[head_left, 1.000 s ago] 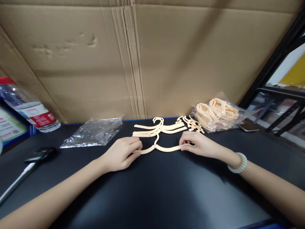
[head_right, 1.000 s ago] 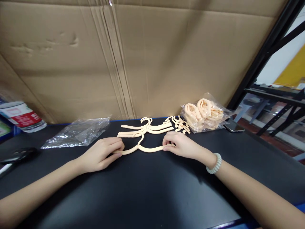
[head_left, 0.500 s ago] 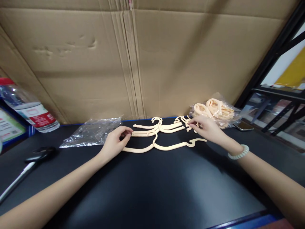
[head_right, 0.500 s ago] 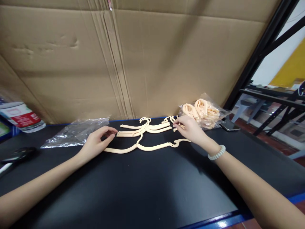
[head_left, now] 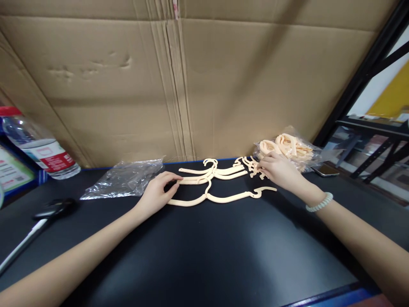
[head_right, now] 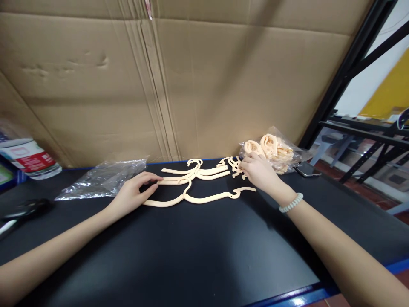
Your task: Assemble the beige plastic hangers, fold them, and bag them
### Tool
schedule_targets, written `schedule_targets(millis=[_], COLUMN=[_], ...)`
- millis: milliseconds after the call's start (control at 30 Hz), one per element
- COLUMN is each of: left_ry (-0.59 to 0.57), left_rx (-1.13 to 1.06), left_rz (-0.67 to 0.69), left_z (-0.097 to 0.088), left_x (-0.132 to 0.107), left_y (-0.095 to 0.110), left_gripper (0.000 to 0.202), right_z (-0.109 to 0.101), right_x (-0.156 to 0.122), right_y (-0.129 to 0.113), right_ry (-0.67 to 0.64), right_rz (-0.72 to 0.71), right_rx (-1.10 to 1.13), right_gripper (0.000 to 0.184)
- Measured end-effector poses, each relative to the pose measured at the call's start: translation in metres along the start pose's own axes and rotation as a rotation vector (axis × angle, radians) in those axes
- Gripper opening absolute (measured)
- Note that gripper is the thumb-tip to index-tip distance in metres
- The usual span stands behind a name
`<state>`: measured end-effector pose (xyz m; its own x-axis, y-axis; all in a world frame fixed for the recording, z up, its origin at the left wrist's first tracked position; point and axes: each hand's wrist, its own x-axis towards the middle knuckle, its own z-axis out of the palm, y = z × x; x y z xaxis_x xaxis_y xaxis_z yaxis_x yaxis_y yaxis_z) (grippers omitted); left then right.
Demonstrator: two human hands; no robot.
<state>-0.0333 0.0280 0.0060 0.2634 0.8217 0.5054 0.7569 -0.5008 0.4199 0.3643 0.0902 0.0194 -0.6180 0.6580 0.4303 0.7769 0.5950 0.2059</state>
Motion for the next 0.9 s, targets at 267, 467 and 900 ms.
schedule_targets(millis=[267,467,900], left_ry=[-0.005,-0.007,-0.03], left_rx=[-0.007,-0.001,0.073], left_rz=[-0.01,-0.003,0.083], left_z=[0.003,0.004,0.003], left_x=[0.0,0.0,-0.001], left_y=[-0.004,-0.004,-0.001], left_gripper=[0.026,0.023,0.025], right_z=[-0.005,0.005,0.028], right_x=[-0.001,0.0,0.002], right_y=[-0.008,-0.01,-0.002], right_ry=[-0.043,0.012,0.082], right_rz=[0.033,0.03,-0.008], right_rx=[-0.246,-0.344,-0.239], right_gripper=[0.022,0.022,0.03])
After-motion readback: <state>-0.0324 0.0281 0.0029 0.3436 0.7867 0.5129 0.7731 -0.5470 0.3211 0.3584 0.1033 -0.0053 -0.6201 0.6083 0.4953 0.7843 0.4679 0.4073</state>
